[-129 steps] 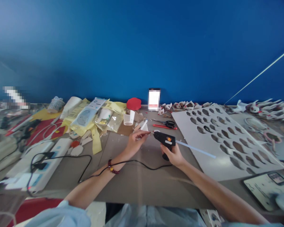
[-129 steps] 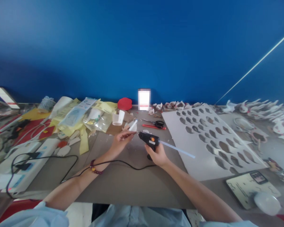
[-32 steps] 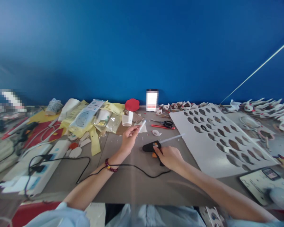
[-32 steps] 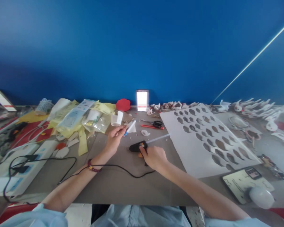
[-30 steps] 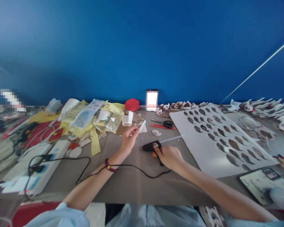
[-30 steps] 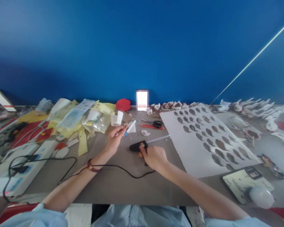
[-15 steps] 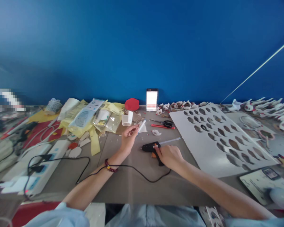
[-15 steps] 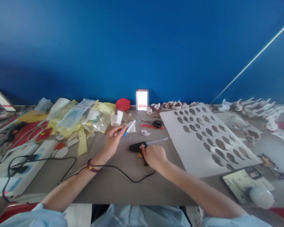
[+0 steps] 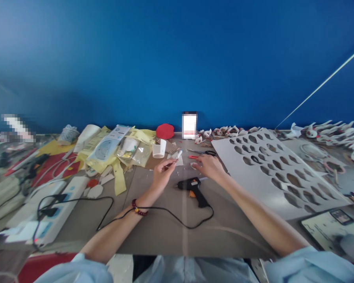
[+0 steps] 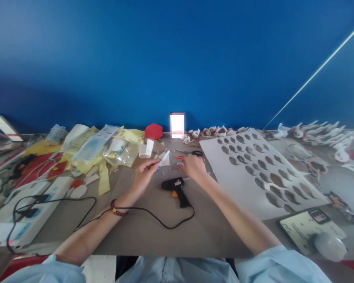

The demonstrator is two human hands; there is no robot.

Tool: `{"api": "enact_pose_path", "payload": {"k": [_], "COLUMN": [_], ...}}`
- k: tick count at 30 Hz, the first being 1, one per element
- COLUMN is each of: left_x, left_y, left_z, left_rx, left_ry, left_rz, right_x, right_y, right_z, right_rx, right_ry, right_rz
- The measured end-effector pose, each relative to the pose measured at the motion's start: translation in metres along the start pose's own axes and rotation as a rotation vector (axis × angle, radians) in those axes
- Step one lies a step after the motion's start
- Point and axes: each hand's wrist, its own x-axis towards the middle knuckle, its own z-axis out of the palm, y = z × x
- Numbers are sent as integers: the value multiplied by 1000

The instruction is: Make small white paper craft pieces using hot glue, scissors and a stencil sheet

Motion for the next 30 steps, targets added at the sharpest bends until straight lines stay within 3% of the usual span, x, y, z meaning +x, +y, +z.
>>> {"api": "enact_pose_path", "payload": {"k": [16,21,26,30], "left_x": [-1,-3,-6,-7], "left_y": [6,6,10,11], "left_z": [1,3,5,6], "left_rx": [20,-6,-4,-48], "left_ry": [6,-27,-90,-85], "left_rz": [-8,-33,-71,-94], "right_x": [-2,3,3,-4], "right_y": [0,6,5,-4], "right_z": [13,13,5,-4], "right_rx": [98,496,1029,1226], "right_ry": [51,46,-118,-147], "right_rz": [35,16,68,83]}}
